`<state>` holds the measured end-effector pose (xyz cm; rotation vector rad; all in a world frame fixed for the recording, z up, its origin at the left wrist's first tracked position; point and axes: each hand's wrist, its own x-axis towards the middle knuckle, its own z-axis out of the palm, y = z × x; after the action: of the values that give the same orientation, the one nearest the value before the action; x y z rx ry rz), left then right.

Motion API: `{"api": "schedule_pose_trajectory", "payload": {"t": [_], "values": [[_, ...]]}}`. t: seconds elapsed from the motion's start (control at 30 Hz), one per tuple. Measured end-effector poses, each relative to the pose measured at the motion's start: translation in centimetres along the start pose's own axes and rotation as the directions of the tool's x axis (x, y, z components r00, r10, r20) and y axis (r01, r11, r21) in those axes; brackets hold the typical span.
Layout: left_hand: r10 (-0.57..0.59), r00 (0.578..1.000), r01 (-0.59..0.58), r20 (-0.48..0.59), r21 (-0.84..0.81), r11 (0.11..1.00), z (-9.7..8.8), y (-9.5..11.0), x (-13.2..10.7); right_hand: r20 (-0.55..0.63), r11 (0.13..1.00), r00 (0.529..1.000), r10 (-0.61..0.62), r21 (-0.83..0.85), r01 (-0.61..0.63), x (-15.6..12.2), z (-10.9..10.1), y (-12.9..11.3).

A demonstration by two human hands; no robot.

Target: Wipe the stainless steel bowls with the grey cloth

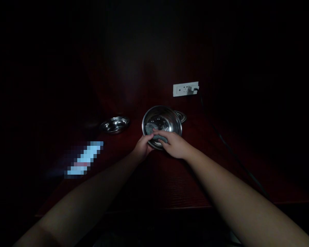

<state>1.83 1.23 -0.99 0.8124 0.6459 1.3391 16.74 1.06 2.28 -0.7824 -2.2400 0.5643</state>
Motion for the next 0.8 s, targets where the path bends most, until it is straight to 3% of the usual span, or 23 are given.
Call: {"api": "schedule_pose_trajectory", "payload": {"t": [0.1, 0.43, 0.8], "values": [[-0.016, 0.999, 0.017, -0.032, 0.024, 1.0, 0.0, -0.1, 0.0, 0.063, 0.999, 0.998, -0.007, 0.051, 0.004, 0.0, 0.0, -0.4], [0.095, 0.972, -0.077, -0.216, 0.094, 0.993, -0.8, -0.5, 0.7, 0.138, 0.995, 0.989, 0.055, 0.071, -0.065, 0.1, -0.6, -0.6], [0.166, 0.96, -0.145, -0.225, 0.108, 0.983, -0.9, -0.3, 0.9, 0.174, 0.997, 0.982, 0.074, -0.007, -0.074, 0.1, -0.7, -0.1]]}}
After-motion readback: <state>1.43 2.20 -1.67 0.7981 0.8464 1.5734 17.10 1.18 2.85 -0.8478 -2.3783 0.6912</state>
